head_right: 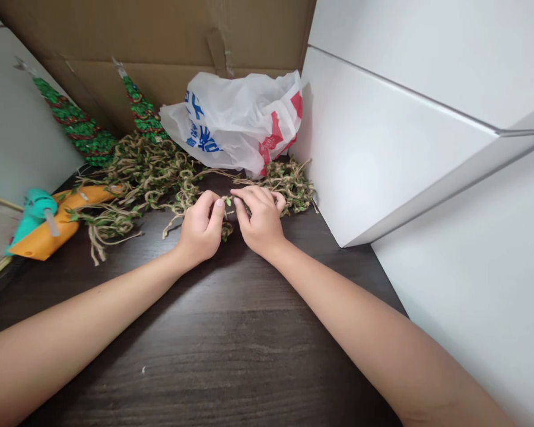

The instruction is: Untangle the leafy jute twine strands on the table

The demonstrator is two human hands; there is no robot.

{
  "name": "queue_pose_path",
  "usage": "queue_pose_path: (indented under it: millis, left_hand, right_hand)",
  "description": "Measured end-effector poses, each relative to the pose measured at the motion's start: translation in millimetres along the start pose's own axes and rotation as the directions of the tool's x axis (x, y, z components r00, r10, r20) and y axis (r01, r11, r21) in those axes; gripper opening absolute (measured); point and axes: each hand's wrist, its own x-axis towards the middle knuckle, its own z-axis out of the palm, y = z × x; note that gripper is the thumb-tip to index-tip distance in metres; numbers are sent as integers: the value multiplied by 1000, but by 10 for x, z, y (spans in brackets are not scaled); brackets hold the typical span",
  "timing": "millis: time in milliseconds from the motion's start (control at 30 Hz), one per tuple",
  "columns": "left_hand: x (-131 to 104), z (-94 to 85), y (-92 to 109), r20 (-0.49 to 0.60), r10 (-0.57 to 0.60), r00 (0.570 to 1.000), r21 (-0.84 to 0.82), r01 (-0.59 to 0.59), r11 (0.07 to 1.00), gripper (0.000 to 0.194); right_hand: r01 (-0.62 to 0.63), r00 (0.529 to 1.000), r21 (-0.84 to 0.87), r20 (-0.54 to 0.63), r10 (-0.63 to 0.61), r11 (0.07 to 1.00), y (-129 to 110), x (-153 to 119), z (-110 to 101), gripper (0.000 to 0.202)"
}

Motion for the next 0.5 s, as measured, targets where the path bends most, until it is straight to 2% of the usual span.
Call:
queue_pose_path:
  millis: [100, 233, 500]
  left_hand:
    - [-8, 1, 1, 13, 35, 999, -39, -35, 999, 24]
    - [-29, -7, 0, -22, 50, 999, -98, -52, 994, 23]
    - [-14, -11, 9, 6, 22, 1000, -97, -21, 995, 21]
  right_hand:
    - [2, 999, -13, 37, -1, 1000, 10, -3, 9, 22]
    - [-1, 998, -35, 55, 3, 999, 19, -1, 11, 24]
    - [129, 970, 35, 205, -133, 991, 63, -5, 45, 29]
